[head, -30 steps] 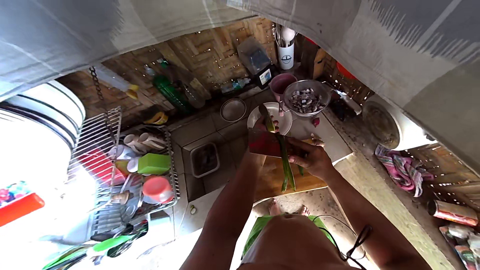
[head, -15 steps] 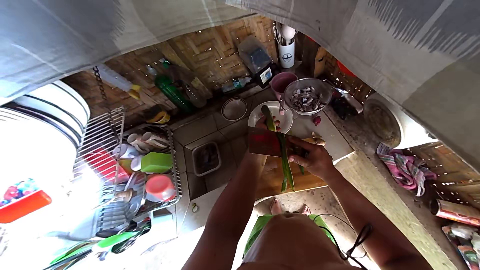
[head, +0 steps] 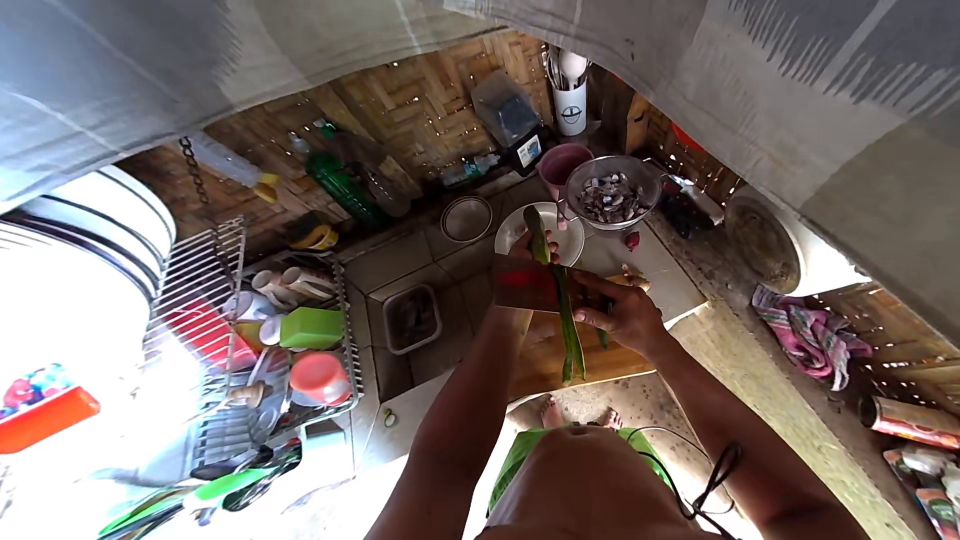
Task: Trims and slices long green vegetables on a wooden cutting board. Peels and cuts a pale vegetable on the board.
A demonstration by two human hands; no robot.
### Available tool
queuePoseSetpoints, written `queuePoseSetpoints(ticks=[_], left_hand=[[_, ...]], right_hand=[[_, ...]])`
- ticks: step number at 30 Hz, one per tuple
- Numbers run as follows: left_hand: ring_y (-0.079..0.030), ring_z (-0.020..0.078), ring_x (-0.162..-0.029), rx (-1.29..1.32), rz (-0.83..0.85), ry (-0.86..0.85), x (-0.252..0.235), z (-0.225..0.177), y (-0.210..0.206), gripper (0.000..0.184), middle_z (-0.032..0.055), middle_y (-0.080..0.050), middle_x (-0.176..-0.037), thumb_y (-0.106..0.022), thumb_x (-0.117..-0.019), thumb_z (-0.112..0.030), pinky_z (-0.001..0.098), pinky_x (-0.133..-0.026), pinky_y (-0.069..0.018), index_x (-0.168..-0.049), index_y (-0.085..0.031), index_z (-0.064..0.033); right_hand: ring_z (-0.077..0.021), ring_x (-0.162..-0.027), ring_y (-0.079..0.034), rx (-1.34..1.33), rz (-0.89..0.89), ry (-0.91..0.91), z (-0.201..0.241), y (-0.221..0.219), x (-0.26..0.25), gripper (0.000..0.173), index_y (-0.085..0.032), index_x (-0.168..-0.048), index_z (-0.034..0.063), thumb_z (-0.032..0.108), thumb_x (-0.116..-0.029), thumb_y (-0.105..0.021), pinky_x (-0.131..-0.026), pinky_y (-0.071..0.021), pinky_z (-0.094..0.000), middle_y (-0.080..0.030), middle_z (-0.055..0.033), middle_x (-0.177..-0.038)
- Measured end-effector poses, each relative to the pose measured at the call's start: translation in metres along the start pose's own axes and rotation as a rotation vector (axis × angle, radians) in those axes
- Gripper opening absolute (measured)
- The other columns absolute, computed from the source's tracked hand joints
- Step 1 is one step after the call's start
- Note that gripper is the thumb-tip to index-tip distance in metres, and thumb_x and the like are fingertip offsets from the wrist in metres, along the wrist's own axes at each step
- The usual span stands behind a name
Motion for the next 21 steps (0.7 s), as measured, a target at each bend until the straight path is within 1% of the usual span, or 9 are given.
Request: queuePoseSetpoints(ticks=[5,8,10,12,13,15,17,18,21], left_hand=[[-0.069,0.0195,-0.068,-0.088,-0.002,-0.007,-0.003,-0.003,0.008,0.055,0.0098,-0.068,-0.087,-0.015,-0.1112,-0.043,0.0307,-0.059,-0.0586,-0.118,-0.056,-0.0069],[-0.068,0.0130,-0.068,-0.198,-0.070,-0.033,0.000,-0.007,0.006,0.049,0.0052,-0.068,-0.087,-0.014,-0.1121,-0.038,0.0257,-0.059,-0.0575,-0.118,-0.054,-0.0093],[-0.067,0.0130,-0.064,-0.178,-0.117,-0.040,0.009,-0.005,-0.002,0.047,0.0057,-0.067,-0.083,-0.017,-0.1122,-0.038,0.0252,-0.056,-0.0567,-0.116,-0.054,-0.0085],[-0.070,0.0151,-0.073,-0.111,-0.003,-0.047,0.011,0.000,0.002,0.046,0.0081,-0.069,-0.091,-0.024,-0.1120,-0.039,0.0269,-0.063,-0.0595,-0.124,-0.054,-0.0064],[-0.070,0.0145,-0.079,-0.121,0.060,-0.090,0.011,0.005,0.005,0.043,0.0077,-0.069,-0.097,-0.026,-0.1120,-0.037,0.0271,-0.068,-0.0598,-0.128,-0.052,-0.0077],[-0.070,0.0132,-0.088,-0.136,0.086,-0.187,0.024,0.016,-0.001,0.037,0.0058,-0.069,-0.106,-0.031,-0.1123,-0.032,0.0290,-0.075,-0.0596,-0.135,-0.053,-0.0123],[-0.070,0.0150,-0.087,-0.089,0.082,-0.190,0.029,0.022,-0.009,0.040,0.0063,-0.070,-0.105,-0.029,-0.1116,-0.035,0.0314,-0.073,-0.0605,-0.135,-0.054,-0.0140],[-0.070,0.0161,-0.084,-0.051,0.092,-0.170,0.029,0.022,-0.011,0.040,0.0068,-0.069,-0.100,-0.028,-0.1114,-0.036,0.0320,-0.072,-0.0601,-0.133,-0.053,-0.0132],[-0.069,0.0131,-0.077,-0.140,0.051,-0.155,0.022,0.011,-0.008,0.043,0.0060,-0.067,-0.095,-0.027,-0.1124,-0.038,0.0265,-0.067,-0.0590,-0.130,-0.053,-0.0090]], right_hand=[[-0.0231,-0.092,-0.071,0.039,-0.001,-0.025,0.004,-0.001,-0.002,0.074,-0.055,-0.147,0.0438,0.080,-0.0829,-0.062,-0.081,-0.0561,-0.0558,-0.075,-0.0041,-0.108],[-0.0264,-0.094,-0.071,0.063,0.008,-0.041,0.006,-0.002,-0.003,0.074,-0.054,-0.148,0.0444,0.079,-0.0831,-0.062,-0.082,-0.0559,-0.0578,-0.075,-0.0062,-0.107],[-0.0264,-0.094,-0.072,0.072,-0.006,-0.031,0.006,-0.003,-0.004,0.073,-0.054,-0.148,0.0442,0.079,-0.0838,-0.062,-0.082,-0.0563,-0.0574,-0.076,-0.0063,-0.107],[-0.0261,-0.091,-0.072,0.083,-0.017,-0.028,0.007,-0.002,-0.005,0.072,-0.054,-0.148,0.0450,0.079,-0.0841,-0.062,-0.080,-0.0564,-0.0569,-0.076,-0.0063,-0.105],[-0.0262,-0.089,-0.071,0.080,-0.019,-0.032,0.007,-0.001,-0.007,0.072,-0.053,-0.148,0.0455,0.078,-0.0843,-0.062,-0.079,-0.0563,-0.0571,-0.076,-0.0064,-0.103],[-0.0239,-0.085,-0.070,0.048,-0.024,-0.041,0.005,0.000,-0.009,0.069,-0.054,-0.147,0.0467,0.075,-0.0850,-0.064,-0.078,-0.0563,-0.0565,-0.075,-0.0050,-0.101],[-0.0222,-0.086,-0.070,0.030,-0.020,-0.044,0.003,0.002,-0.009,0.069,-0.053,-0.148,0.0478,0.076,-0.0850,-0.063,-0.078,-0.0564,-0.0561,-0.075,-0.0033,-0.103],[-0.0214,-0.084,-0.070,0.026,-0.021,-0.035,0.003,0.002,-0.008,0.071,-0.053,-0.148,0.0472,0.077,-0.0846,-0.063,-0.077,-0.0564,-0.0553,-0.075,-0.0030,-0.101],[-0.0205,-0.085,-0.069,0.015,-0.015,-0.023,0.001,0.003,-0.004,0.073,-0.054,-0.147,0.0447,0.080,-0.0840,-0.060,-0.077,-0.0566,-0.0539,-0.075,-0.0030,-0.102]])
Point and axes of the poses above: each hand's wrist, its own x-axis away from the middle knuckle, its own y-axis out of the back of the hand, z = x × y, the point moved 5 cm from there along -x, towards the middle knuckle
